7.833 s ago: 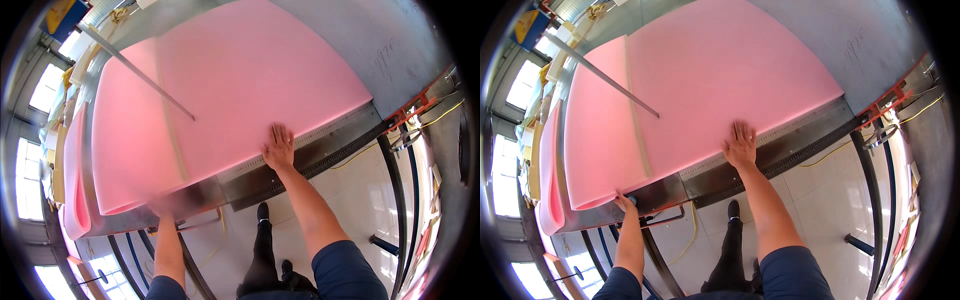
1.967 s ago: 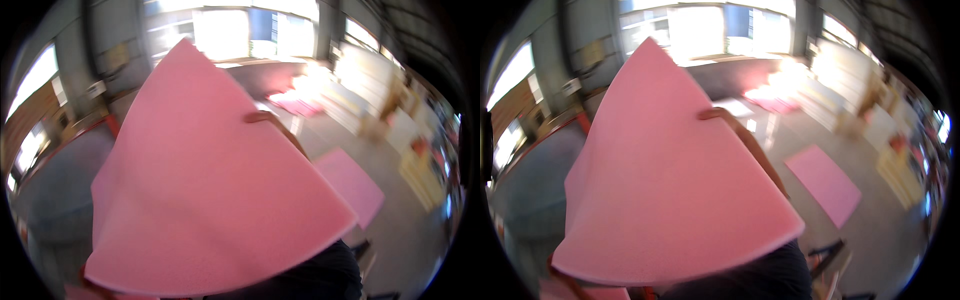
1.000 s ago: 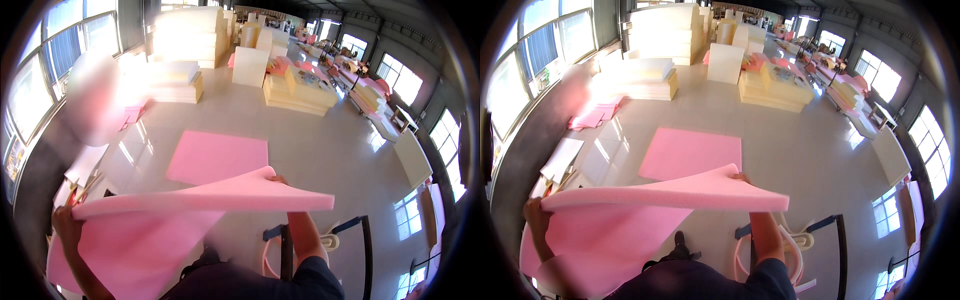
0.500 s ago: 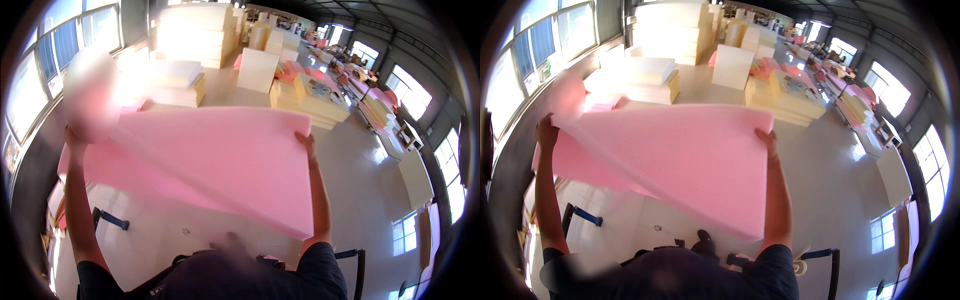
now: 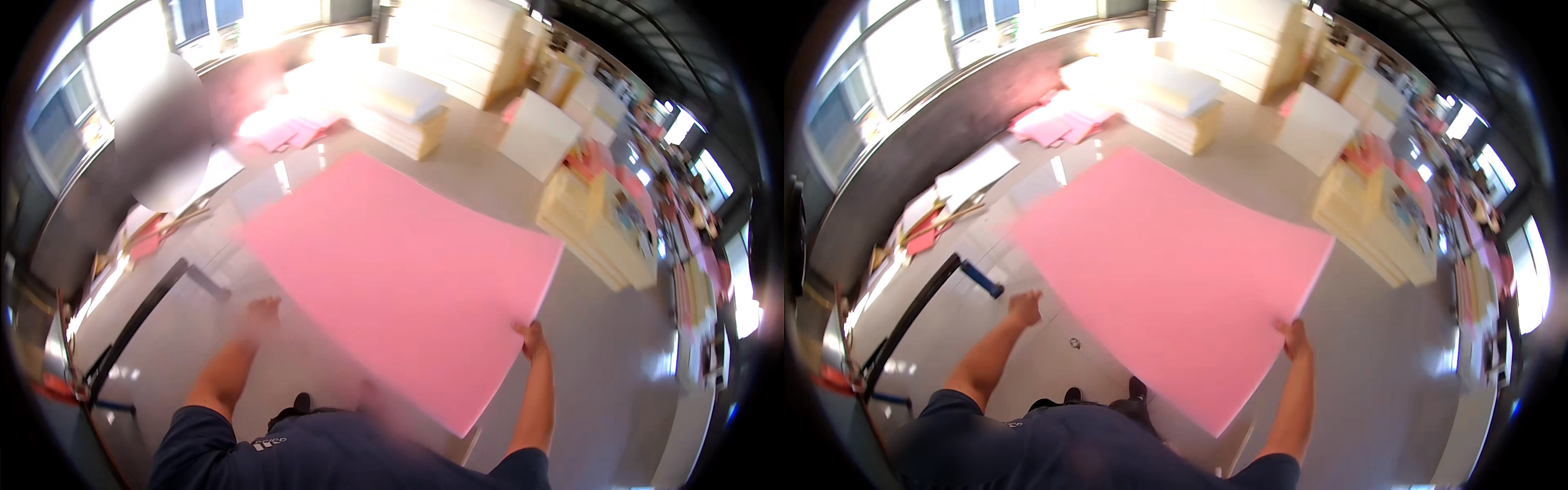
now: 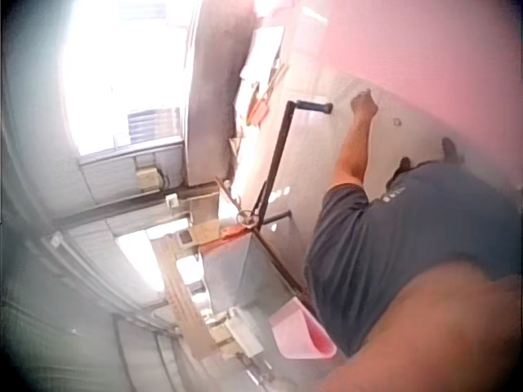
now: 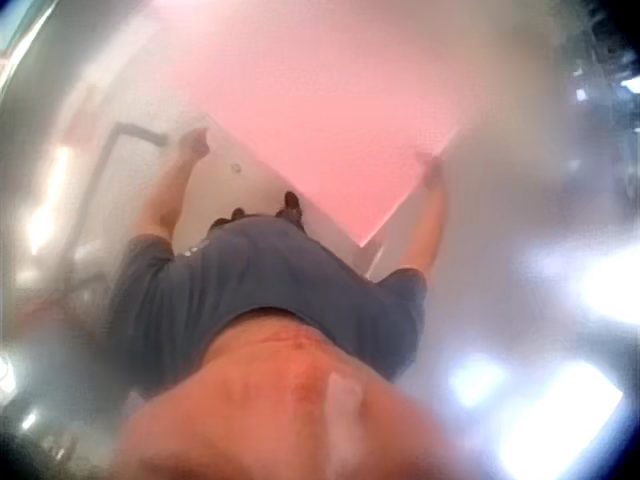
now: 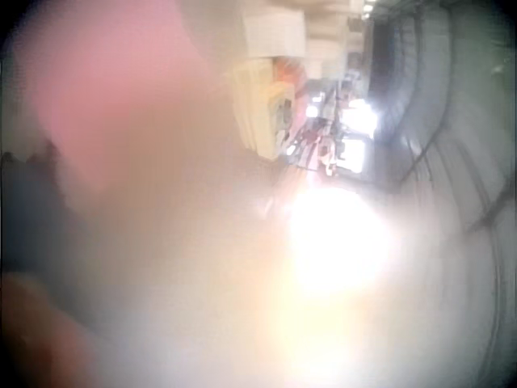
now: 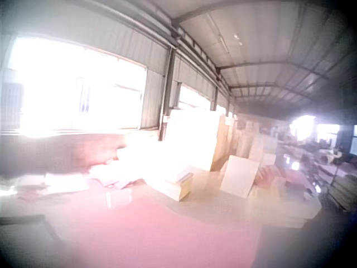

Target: The person uses a manual hydraulic guillotine cutter to slice large pink foam sheets into smaller rectangular pieces. They repeatedly measure the foam with a tape measure, align it against the machine's guide, and press down the lever to make precise cuts. The cut pieces are stacked on the table as the process continues.

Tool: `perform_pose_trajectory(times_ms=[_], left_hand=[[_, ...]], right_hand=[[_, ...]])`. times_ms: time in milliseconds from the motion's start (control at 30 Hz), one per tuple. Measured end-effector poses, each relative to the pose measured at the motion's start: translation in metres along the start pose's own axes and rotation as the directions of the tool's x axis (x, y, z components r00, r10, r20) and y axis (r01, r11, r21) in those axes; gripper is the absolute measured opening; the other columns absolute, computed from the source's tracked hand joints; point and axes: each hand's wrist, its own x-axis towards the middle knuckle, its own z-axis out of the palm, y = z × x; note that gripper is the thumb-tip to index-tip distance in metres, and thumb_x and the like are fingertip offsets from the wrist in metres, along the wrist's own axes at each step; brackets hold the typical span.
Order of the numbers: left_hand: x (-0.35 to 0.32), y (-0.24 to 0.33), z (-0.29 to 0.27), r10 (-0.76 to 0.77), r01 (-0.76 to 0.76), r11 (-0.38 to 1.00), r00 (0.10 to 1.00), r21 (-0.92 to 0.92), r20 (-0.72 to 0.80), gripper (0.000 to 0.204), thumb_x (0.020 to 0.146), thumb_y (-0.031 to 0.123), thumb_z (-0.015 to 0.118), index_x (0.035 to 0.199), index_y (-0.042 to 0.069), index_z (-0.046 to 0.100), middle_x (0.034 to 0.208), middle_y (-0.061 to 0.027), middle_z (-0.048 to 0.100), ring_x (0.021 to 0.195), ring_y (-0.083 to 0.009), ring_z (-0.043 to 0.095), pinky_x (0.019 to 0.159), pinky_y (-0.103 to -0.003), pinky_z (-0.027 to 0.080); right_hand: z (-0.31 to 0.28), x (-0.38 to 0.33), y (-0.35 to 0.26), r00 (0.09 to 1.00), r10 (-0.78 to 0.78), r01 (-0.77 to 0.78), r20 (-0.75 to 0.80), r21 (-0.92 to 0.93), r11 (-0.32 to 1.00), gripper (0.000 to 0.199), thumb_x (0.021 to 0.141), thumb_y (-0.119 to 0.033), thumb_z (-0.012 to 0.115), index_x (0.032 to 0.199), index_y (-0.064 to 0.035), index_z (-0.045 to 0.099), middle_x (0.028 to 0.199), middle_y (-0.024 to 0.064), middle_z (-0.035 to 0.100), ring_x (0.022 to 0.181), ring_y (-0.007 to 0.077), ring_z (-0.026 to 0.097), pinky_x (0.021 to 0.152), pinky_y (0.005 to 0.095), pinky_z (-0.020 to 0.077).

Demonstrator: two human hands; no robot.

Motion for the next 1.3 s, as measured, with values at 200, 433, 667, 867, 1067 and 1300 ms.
perform_pose_trajectory(times_ms=[200, 433, 667, 867, 1067, 1300], left_hand=[[-0.178, 0.016, 0.019, -0.152, 0.523, 0.84, 0.483, -0.145, 0.863, 0.04, 0.06, 0.035, 0.084, 0.091, 0.013, 0.075, 0.095, -0.0091, 0.072, 0.09, -0.0297, 0.067, 0.077, -0.044, 0.053], [-0.571, 0.026, 0.081, -0.439, 0.952, -0.298, -0.193, 0.061, 0.877, 0.028, 0.066, 0.034, 0.077, 0.078, 0.009, 0.075, 0.085, -0.0111, 0.073, 0.073, -0.0266, 0.067, 0.067, -0.041, 0.052], [-0.714, 0.212, 0.07, -0.661, 0.951, -0.217, 0.023, -0.22, 0.75, 0.033, 0.069, 0.037, 0.069, 0.087, 0.01, 0.075, 0.089, -0.015, 0.071, 0.079, -0.0329, 0.069, 0.071, -0.044, 0.053], [-0.741, 0.23, -0.042, -0.236, 0.743, -0.661, -0.345, 0.11, 0.909, 0.036, 0.067, 0.023, 0.073, 0.1, 0.008, 0.075, 0.11, -0.0177, 0.069, 0.098, -0.0313, 0.068, 0.08, -0.045, 0.054], [-0.852, 0.245, -0.038, -0.152, 0.332, -0.931, -0.729, 0.151, 0.668, 0.035, 0.069, 0.019, 0.071, 0.1, 0.003, 0.073, 0.107, -0.0208, 0.069, 0.102, -0.0322, 0.068, 0.084, -0.043, 0.055], [-0.916, 0.088, -0.066, -0.169, 0.155, -0.985, -0.938, -0.069, 0.303, 0.065, 0.068, 0.023, 0.075, 0.124, 0.008, 0.046, 0.108, -0.0232, 0.066, 0.105, -0.0388, 0.064, 0.09, -0.045, 0.052]], right_hand=[[-0.054, 0.114, 0.146, 0.886, 0.095, -0.408, -0.454, -0.664, 0.627, 0.074, 0.084, -0.024, 0.07, 0.143, 0.005, 0.036, 0.143, 0.0247, 0.044, 0.131, 0.0308, 0.044, 0.11, 0.0439, 0.0354], [0.249, 0.111, 0.191, 0.88, -0.471, 0.11, -0.071, -0.932, 0.346, 0.066, 0.08, -0.023, 0.073, 0.134, 0.0049, 0.046, 0.13, 0.0222, 0.053, 0.121, 0.0309, 0.051, 0.103, 0.0436, 0.0407], [0.564, -0.022, 0.259, 0.693, -0.051, 0.682, 0.719, -0.63, 0.372, 0.058, 0.076, -0.021, 0.076, 0.124, 0.0049, 0.056, 0.117, 0.0196, 0.062, 0.111, 0.031, 0.058, 0.096, 0.0434, 0.046], [0.784, -0.208, 0.271, 0.328, 0.107, 0.875, 0.939, -0.344, 0.341, 0.055, 0.071, -0.018, 0.078, 0.119, 0.0021, 0.061, 0.111, 0.0169, 0.066, 0.103, 0.0305, 0.064, 0.088, 0.0384, 0.0511], [0.894, -0.357, 0.335, -0.082, 0.315, 0.967, 0.946, -0.001, 0.255, 0.041, 0.073, -0.017, 0.075, 0.11, 0.0008, 0.067, 0.101, 0.0146, 0.07, 0.096, 0.0291, 0.067, 0.086, 0.0389, 0.0521], [1.062, -0.379, 0.467, -0.295, 0.706, 0.829, 0.643, 0.54, -0.145, 0.024, 0.077, -0.021, 0.072, 0.098, -0.011, 0.069, 0.093, 0.0041, 0.072, 0.083, 0.0172, 0.07, 0.068, 0.0348, 0.0555]])
